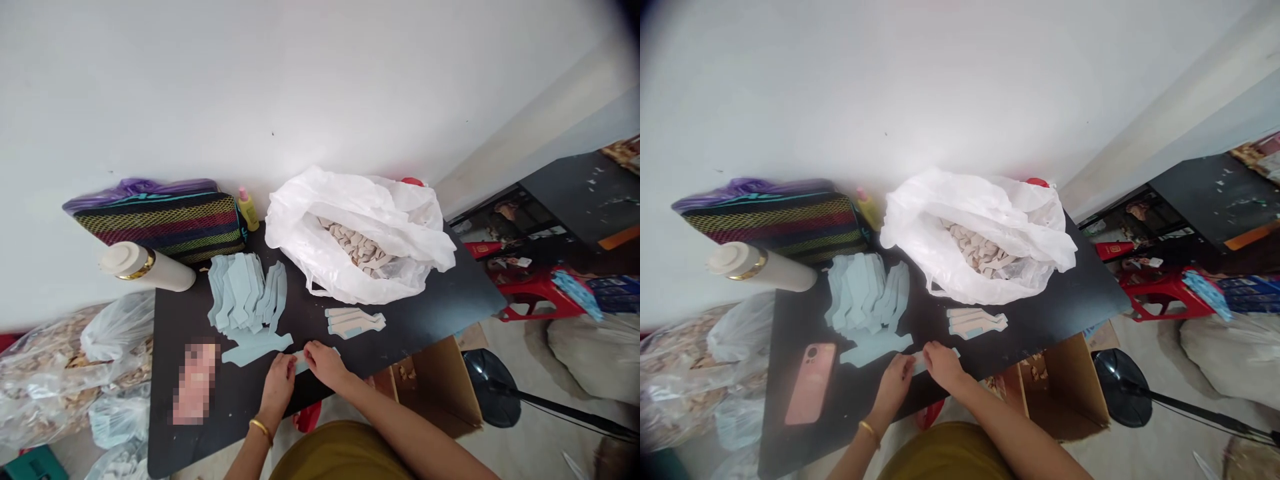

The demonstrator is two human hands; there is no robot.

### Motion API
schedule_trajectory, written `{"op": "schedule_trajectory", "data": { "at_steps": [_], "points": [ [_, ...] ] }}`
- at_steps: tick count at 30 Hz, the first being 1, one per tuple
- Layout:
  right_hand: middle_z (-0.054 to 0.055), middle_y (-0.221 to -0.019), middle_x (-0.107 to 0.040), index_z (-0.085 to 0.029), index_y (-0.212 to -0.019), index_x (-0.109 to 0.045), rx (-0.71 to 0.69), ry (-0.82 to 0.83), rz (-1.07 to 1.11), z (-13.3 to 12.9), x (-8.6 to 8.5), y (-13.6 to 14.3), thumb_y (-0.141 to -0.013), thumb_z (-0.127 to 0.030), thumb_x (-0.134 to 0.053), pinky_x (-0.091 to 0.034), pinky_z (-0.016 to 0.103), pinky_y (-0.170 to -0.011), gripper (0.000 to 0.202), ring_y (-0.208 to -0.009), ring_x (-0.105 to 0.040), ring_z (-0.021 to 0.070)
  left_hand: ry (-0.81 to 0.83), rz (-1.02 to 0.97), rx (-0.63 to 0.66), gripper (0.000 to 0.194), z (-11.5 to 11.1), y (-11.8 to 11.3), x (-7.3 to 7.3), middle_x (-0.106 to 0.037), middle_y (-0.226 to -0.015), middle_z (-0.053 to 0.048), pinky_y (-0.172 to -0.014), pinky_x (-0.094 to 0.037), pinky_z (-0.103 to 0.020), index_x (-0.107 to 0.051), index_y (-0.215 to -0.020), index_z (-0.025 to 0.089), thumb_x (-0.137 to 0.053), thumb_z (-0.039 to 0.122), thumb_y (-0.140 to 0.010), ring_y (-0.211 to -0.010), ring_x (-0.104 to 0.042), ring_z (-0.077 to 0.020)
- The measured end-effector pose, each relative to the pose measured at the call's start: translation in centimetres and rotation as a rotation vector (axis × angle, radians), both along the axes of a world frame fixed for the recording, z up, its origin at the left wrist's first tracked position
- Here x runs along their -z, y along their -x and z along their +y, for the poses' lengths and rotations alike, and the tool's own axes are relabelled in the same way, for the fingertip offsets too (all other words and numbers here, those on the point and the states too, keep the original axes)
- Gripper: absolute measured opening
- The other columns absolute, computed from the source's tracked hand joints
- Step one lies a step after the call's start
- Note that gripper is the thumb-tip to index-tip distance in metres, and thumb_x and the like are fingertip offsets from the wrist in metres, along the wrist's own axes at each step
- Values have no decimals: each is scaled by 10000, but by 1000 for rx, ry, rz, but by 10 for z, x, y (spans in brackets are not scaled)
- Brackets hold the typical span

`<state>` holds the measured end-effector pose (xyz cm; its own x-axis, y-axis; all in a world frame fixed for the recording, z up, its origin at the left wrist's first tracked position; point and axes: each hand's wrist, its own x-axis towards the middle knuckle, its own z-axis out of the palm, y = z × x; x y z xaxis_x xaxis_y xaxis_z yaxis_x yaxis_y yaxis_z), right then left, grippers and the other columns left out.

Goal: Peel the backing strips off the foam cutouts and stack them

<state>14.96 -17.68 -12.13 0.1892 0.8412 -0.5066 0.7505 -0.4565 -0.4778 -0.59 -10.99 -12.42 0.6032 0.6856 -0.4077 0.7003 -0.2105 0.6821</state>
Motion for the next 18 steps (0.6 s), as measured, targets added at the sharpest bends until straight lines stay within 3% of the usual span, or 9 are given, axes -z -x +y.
{"op": "schedule_trajectory", "data": {
  "at_steps": [5, 10, 14, 18],
  "points": [
    [80, -1043, -634, -196, -1080, -587, -8, 35, -89, -1, 1, -4, -826, -99, -580, -463, 290, -741, 271, -907, -643, 225, 24, 53, -23, 261, 1, 1, 0, -660, -992, -107, -851, -514, -330, -650, -962, 155, -402, 135, -884, -925, -641, -207],
    [129, -1178, -597, -173, -1038, -616, -136, 67, -155, 0, -11, 4, -794, -94, -617, -476, 319, -819, 256, -1061, -595, 267, -341, 164, 15, 405, 33, 24, -4, -642, -1234, -119, -993, -467, -414, -622, -1198, 154, -347, 109, -904, -1132, -573, -262],
    [103, -1023, -671, -158, -1016, -621, -126, 85, -99, -6, -23, 4, -811, -86, -568, -454, 334, -843, 225, -981, -621, 255, -500, 251, 190, 464, 69, 41, 17, -644, -1306, -101, -951, -494, -427, -599, -1283, 176, -355, 101, -896, -1125, -595, -272],
    [27, -939, -690, -213, -962, -624, -52, -9, 46, -15, -42, -36, -798, -103, -557, -431, 265, -748, 209, -880, -632, 194, -526, 177, 292, 432, 86, 55, 41, -658, -1322, -75, -925, -543, -380, -616, -1285, 234, -392, 196, -916, -1121, -641, -250]
  ]
}}
